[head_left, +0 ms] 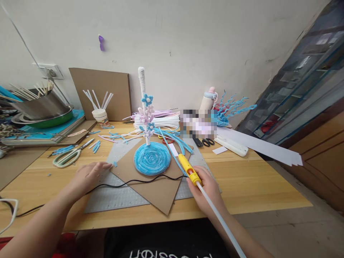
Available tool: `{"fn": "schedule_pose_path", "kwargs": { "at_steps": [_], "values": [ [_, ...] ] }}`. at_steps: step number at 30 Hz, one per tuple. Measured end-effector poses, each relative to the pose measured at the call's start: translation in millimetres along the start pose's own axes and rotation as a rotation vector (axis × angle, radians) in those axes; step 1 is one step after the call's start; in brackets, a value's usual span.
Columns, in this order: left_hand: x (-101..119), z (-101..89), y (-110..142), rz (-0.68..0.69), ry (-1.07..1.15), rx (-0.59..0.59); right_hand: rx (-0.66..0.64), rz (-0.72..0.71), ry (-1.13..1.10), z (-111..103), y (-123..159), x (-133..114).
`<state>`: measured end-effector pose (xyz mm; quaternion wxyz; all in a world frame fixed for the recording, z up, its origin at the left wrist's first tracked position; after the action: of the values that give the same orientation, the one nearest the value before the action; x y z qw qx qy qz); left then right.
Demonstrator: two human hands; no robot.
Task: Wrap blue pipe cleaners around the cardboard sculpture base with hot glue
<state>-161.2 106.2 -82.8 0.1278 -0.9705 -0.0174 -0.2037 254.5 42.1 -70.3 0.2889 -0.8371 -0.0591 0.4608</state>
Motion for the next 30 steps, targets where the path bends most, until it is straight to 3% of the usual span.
{"fn": "schedule_pose_path", "kwargs": {
  "at_steps": [4, 9, 12, 18, 20, 27, 30],
  "values": [
    [-2, -7.8, -12, -0.054, -0.028, 0.049, 0.003, 0.01, -0.002, 0, 0, 2],
    [22, 14.4, -26, 0.095, 0.042, -0.025, 0.026, 0.017, -0.015, 0, -2, 5],
    [19, 19.9, -24, 0.107, 0.04, -0.079, 0.046, 0.047, -0.007, 0, -4, 8],
    [-24, -19.3, -14, -0.085, -0.061, 0.067, 0.073, 0.077, -0.049, 1, -3, 19],
    [-26, -21.5, -16, -0.101, -0.055, 0.092, 0.071, 0.074, -0.066, 2, -1, 22],
    [7, 25.8, -31, 0.013, 0.018, -0.034, 0.056, 0.077, -0.122, 7, 9, 26],
    [4, 29.3, -29, 0.0, 0.0, -0.045, 0.036, 0.049, -0.122, 8, 11, 25]
  ]
}}
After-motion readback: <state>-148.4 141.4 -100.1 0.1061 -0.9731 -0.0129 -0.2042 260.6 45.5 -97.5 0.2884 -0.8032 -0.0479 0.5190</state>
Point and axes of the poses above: each hand's wrist, its own y-axis away from the middle knuckle, its own z-axis out of the palm, x = y × z, the point moved 8 cm from there along -y, towards the middle knuckle, and after that the axes turned 13 degrees about x, right-handed, at the moved point
